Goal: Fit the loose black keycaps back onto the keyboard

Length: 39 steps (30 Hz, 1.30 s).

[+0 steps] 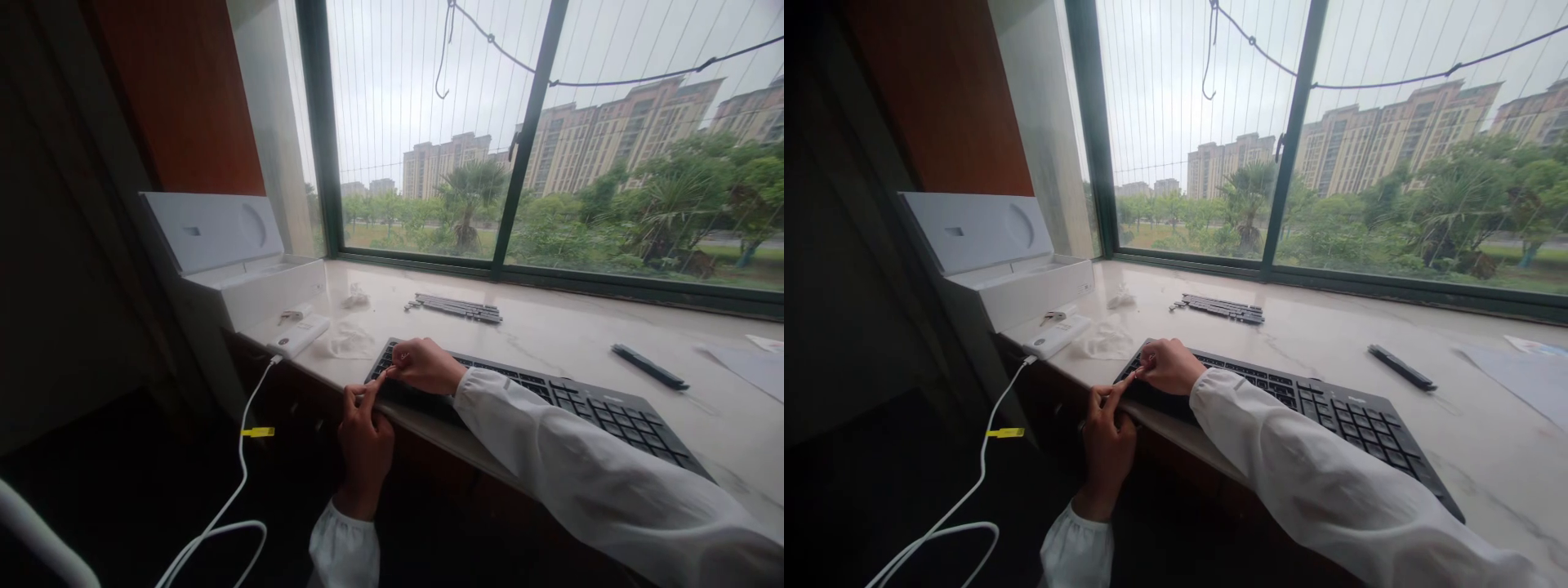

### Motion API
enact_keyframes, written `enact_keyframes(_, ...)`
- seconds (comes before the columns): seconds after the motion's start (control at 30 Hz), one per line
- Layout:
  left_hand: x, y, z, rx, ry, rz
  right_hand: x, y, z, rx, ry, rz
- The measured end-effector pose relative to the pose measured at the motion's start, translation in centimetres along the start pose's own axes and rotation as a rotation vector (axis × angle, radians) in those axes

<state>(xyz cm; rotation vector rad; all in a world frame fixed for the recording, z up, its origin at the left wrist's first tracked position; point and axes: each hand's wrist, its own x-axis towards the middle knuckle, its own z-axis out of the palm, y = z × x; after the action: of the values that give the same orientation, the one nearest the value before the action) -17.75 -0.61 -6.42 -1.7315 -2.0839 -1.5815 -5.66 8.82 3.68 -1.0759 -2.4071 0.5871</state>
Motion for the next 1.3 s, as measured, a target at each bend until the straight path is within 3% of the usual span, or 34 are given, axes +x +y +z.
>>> enact_keyframes(0.1, 0.0, -0.3, 0.2, -0.027, 0.021, 0.026, 0.0, 0.2, -0.3, -0.016, -0.041, -0.095)
enact_keyframes(0.3, -0.3, -0.6, 0.7, -0.051, 0.054, 0.037, 0.4, 1.1, -0.1, 0.14, -0.1, -0.123)
enact_keyframes(0.53, -0.5, -0.7, 0.8, -0.091, 0.04, 0.035, 0.3, 0.8, 0.0, -0.004, -0.046, -0.213)
enact_keyframes(1.1, -0.7, -0.6, 0.6, -0.085, 0.001, 0.02, -0.2, 0.6, -0.1, -0.08, -0.039, -0.343)
enact_keyframes(1.3, -0.8, -0.9, 0.6, -0.077, -0.009, 0.029, -0.1, 0.5, 0.0, -0.073, -0.044, -0.321)
